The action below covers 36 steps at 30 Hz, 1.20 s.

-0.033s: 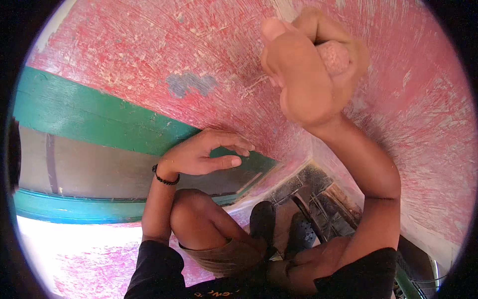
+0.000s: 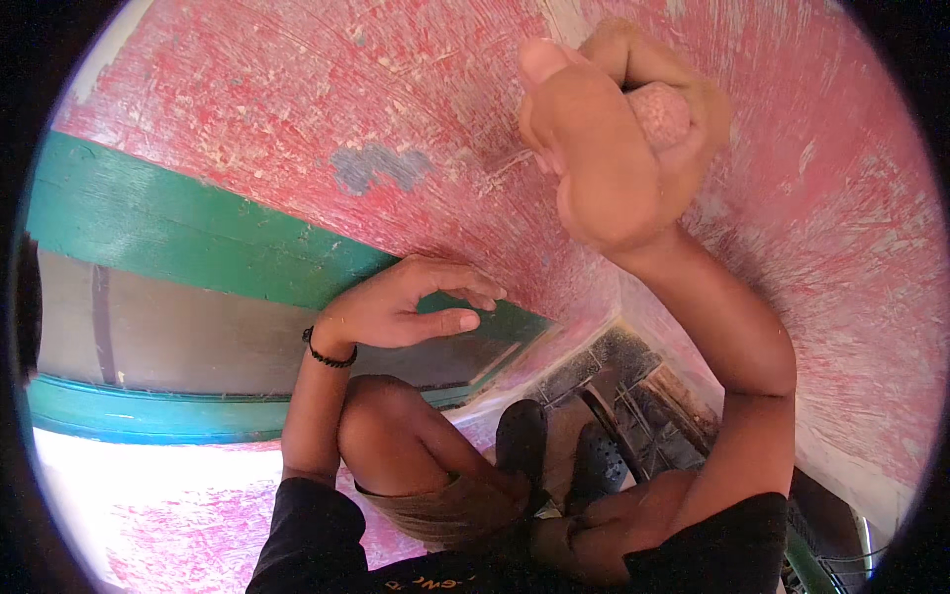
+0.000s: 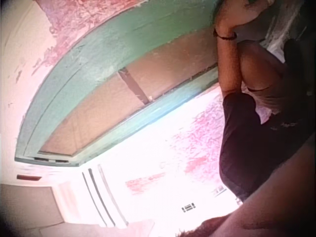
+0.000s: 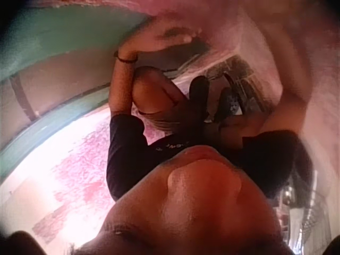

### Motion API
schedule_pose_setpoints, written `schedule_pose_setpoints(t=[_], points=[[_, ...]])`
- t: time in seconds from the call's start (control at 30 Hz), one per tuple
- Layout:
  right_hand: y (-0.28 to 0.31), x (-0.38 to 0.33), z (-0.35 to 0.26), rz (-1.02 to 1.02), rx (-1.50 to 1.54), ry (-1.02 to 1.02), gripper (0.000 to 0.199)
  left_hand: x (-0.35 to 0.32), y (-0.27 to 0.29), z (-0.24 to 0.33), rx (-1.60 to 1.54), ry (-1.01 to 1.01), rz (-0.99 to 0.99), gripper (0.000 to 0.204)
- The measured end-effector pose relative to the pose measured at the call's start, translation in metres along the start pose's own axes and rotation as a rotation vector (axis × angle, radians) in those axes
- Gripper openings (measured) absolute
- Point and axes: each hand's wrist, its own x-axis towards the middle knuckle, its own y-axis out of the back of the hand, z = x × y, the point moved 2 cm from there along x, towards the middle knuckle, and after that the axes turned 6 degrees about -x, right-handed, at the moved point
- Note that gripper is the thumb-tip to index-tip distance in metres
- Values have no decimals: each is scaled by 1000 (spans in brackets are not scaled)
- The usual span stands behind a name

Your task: The person scrapes old pink paint from an interior wall using a metal scraper tool.

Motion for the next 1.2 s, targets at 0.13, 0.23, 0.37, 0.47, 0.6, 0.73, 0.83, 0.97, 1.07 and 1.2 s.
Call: schedule_pose_setpoints(t=[0.13, 0.23, 0.37, 0.47, 0.6, 0.73, 0.83, 0.97, 1.07, 1.2], points=[[0, 2, 4, 22, 23, -4, 29, 3, 3, 6, 21, 74, -79, 33], [-1, -7, 12, -45, -125, 14, 31, 1, 3, 7, 34, 42, -72, 33], [-1, -3, 10, 36, 96, -76, 37, 0, 1, 3, -5, 67, -77, 33], [5, -6, 20, 10, 46, -65, 37, -1, 0, 0, -19, 70, -76, 33], [0, -3, 14, 47, 128, -120, 36, 3, 1, 1, -31, 94, -97, 32], [1, -2, 16, -2, 25, -61, 36, 3, 4, 2, 15, -47, -26, 29], [3, -2, 22, -29, -176, -67, 37, 4, 4, 5, -20, 71, -84, 31], [-6, 5, -2, -59, -108, 17, 34, 2, 3, -2, 34, 37, -92, 30], [-9, 8, 3, -105, -186, 68, 33, 2, 1, -3, 82, 15, -117, 31], [-24, 21, -20, -82, -118, 16, 32, -1, -2, -4, 10, 25, -117, 32]])
